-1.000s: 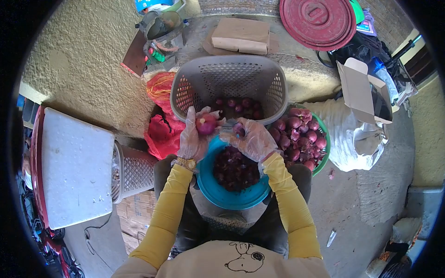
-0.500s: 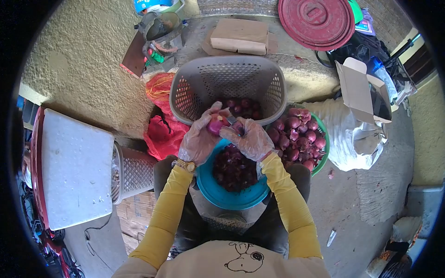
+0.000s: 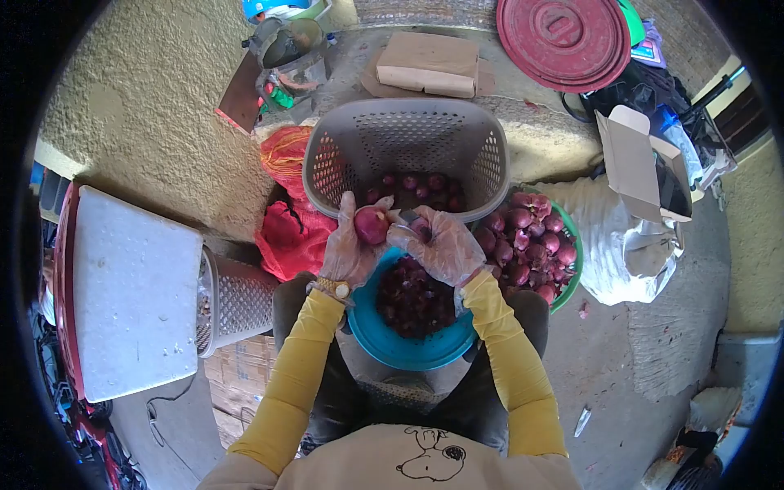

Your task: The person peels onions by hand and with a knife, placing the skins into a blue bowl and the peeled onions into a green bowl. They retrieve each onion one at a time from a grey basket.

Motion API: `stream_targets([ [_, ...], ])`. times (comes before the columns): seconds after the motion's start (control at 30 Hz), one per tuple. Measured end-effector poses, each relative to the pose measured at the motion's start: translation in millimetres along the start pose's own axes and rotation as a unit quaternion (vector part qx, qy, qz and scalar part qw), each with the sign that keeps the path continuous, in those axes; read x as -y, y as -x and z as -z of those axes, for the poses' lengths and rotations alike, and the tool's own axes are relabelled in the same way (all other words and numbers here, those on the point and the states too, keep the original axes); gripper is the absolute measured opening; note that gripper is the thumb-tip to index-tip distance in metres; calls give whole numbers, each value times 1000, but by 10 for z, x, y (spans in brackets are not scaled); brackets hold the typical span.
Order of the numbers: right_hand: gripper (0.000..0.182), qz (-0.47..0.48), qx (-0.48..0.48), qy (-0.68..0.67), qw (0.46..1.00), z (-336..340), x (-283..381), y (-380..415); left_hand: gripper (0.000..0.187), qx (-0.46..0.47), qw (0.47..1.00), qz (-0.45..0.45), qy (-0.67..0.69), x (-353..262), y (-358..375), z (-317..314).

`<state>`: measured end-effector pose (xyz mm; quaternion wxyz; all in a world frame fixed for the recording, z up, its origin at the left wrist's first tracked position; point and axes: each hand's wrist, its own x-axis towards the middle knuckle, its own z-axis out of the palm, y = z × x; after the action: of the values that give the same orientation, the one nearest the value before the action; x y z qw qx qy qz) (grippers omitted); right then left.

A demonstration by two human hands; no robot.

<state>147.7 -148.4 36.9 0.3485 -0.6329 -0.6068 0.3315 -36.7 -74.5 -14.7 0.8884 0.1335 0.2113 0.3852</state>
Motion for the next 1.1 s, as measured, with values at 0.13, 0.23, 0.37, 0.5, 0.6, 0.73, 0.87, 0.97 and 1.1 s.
stream_targets([
  [0.13,56,-8,-19,86,996,71,79,36,64,26,999,14,-11,-6,-5,-68],
  [0.23,59,37,-18,96,995,67,61,19,65,36,997,3,-75,-24,61,-194],
  [0.37,58,86,-31,143,985,25,-52,13,53,29,998,37,-38,-50,54,-173],
  [0.5,60,111,-64,221,967,-17,-58,28,48,53,994,92,-16,-60,31,-139],
  [0.6,62,122,-63,211,968,3,-48,28,50,41,995,56,-65,-12,53,-125],
  [0.73,64,98,-13,202,974,81,27,38,52,55,990,43,-122,-14,76,-95],
  [0.87,66,112,-7,132,985,83,95,32,49,92,989,58,-99,5,44,-9],
  [0.97,63,124,-4,140,982,53,-15,23,52,85,987,50,-125,-7,77,-73],
  [1.1,52,168,-8,165,972,66,-34,23,60,90,982,68,-149,-40,80,-59],
])
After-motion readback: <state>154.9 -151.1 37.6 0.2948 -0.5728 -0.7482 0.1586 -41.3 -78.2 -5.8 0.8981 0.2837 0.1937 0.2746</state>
